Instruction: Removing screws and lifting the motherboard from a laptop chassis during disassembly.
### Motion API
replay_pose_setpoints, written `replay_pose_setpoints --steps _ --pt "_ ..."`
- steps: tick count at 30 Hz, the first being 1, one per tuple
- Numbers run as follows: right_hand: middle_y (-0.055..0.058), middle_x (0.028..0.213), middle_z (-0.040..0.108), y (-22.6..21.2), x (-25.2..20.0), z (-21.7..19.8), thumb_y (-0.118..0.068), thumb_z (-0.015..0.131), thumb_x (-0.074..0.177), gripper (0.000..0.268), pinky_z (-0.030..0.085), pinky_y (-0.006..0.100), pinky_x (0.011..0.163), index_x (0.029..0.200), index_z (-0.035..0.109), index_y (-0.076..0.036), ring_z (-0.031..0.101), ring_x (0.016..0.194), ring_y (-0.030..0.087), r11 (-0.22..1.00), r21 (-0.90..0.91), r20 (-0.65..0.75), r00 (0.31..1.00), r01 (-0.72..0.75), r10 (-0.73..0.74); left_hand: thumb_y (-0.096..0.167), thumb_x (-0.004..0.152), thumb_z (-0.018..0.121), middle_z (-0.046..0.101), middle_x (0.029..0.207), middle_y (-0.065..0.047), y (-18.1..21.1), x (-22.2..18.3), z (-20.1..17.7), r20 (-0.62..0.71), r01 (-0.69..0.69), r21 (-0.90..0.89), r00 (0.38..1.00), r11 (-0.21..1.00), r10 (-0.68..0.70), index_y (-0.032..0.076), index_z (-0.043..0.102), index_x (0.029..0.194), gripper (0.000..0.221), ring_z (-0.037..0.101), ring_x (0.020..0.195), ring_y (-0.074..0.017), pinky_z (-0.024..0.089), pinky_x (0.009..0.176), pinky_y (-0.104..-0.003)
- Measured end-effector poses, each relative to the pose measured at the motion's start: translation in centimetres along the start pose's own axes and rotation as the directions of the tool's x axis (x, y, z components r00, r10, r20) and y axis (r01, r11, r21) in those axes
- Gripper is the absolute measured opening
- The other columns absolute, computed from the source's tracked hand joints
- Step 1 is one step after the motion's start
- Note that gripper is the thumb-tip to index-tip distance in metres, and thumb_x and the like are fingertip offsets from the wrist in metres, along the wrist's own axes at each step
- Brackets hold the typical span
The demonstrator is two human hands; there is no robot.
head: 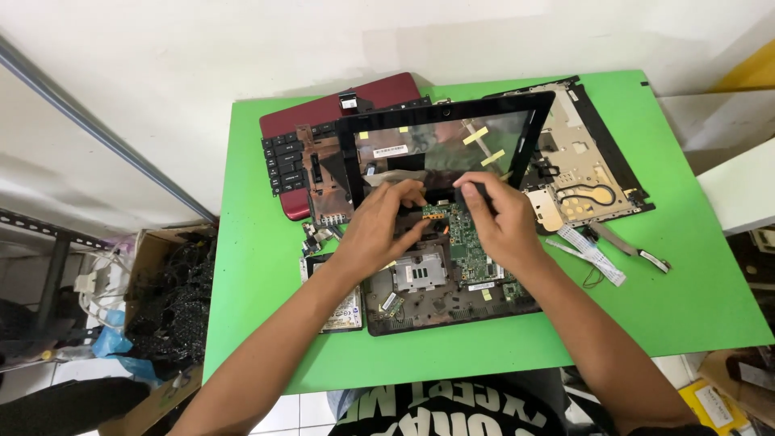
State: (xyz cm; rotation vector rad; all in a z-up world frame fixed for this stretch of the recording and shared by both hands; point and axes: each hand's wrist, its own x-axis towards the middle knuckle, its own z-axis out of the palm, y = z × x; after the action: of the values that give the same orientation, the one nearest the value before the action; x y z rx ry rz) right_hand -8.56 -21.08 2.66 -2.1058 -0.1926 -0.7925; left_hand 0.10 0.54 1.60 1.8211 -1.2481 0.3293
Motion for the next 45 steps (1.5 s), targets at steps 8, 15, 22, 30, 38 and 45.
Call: replay_pose_setpoints --steps 8,15,22,30,38,45 --pt "0.026 0.101 0.071 -2.1 0.9 0.2 -0.003 0.056 0.103 0.036 0.058 0.043 0.061 0.139 0.053 0.001 0.070 0.073 0.038 1.000 -0.002 0.252 0.968 0.011 -0.010 0.008 0.087 0.078 0.072 0.109 -0.009 -1.0 -0.4 0.6 0.005 -0.001 -0.023 1.000 1.000 0.001 0.001 0.052 0.136 0.056 0.067 0.095 -0.0250 0.056 0.087 -0.040" --pt "0.011 0.091 0.070 -1.1 0.9 0.8 -0.006 0.077 0.091 0.021 0.061 0.037 0.065 0.112 0.073 -0.006 0.072 0.087 0.030 0.936 -0.214 0.193 0.951 0.279 -0.240 0.006 0.088 0.077 0.071 0.111 -0.009 -0.5 -0.3 0.4 -0.003 0.021 -0.085 1.000 0.996 -0.022 0.001 0.048 0.139 0.058 0.069 0.096 -0.0252 0.057 0.086 -0.039" --pt "0.008 0.095 0.067 -1.4 0.6 1.4 -0.007 0.074 0.090 0.021 0.061 0.035 0.065 0.110 0.073 -0.006 0.069 0.090 0.028 0.925 -0.213 0.248 0.933 0.315 -0.261 0.002 0.089 0.077 0.070 0.112 -0.011 -0.1 -0.5 0.1 0.015 0.086 -0.125 0.996 0.988 -0.085 0.002 0.041 0.143 0.065 0.070 0.095 -0.0258 0.058 0.084 -0.037" --pt "0.007 0.087 0.060 -1.7 0.9 1.0 -0.008 0.072 0.091 0.018 0.057 0.030 0.060 0.108 0.070 -0.002 0.064 0.080 0.023 0.901 -0.291 0.257 0.934 0.320 -0.249 0.005 0.091 0.078 0.069 0.111 -0.007 -0.4 -0.4 0.2 0.028 0.114 -0.143 0.993 0.983 -0.111 0.002 0.039 0.141 0.064 0.070 0.093 -0.0237 0.059 0.081 -0.036" --pt "0.008 0.084 0.060 -1.5 0.7 1.1 -0.011 0.071 0.092 0.017 0.055 0.031 0.059 0.106 0.071 -0.002 0.063 0.079 0.024 0.901 -0.290 0.268 0.931 0.323 -0.247 0.004 0.094 0.075 0.068 0.113 -0.009 0.3 -0.2 -0.1 0.024 0.115 -0.156 0.993 0.981 -0.112 0.001 0.036 0.142 0.062 0.069 0.095 -0.0271 0.059 0.082 -0.041" --pt "0.009 0.085 0.064 -1.7 0.5 1.6 -0.007 0.072 0.089 0.019 0.057 0.033 0.065 0.107 0.072 -0.002 0.065 0.081 0.026 0.938 -0.192 0.293 0.929 0.290 -0.227 0.000 0.090 0.075 0.069 0.113 -0.011 0.3 -0.1 -0.1 0.025 0.124 -0.188 0.992 0.974 -0.121 0.001 0.036 0.140 0.063 0.070 0.093 -0.0277 0.059 0.079 -0.040"
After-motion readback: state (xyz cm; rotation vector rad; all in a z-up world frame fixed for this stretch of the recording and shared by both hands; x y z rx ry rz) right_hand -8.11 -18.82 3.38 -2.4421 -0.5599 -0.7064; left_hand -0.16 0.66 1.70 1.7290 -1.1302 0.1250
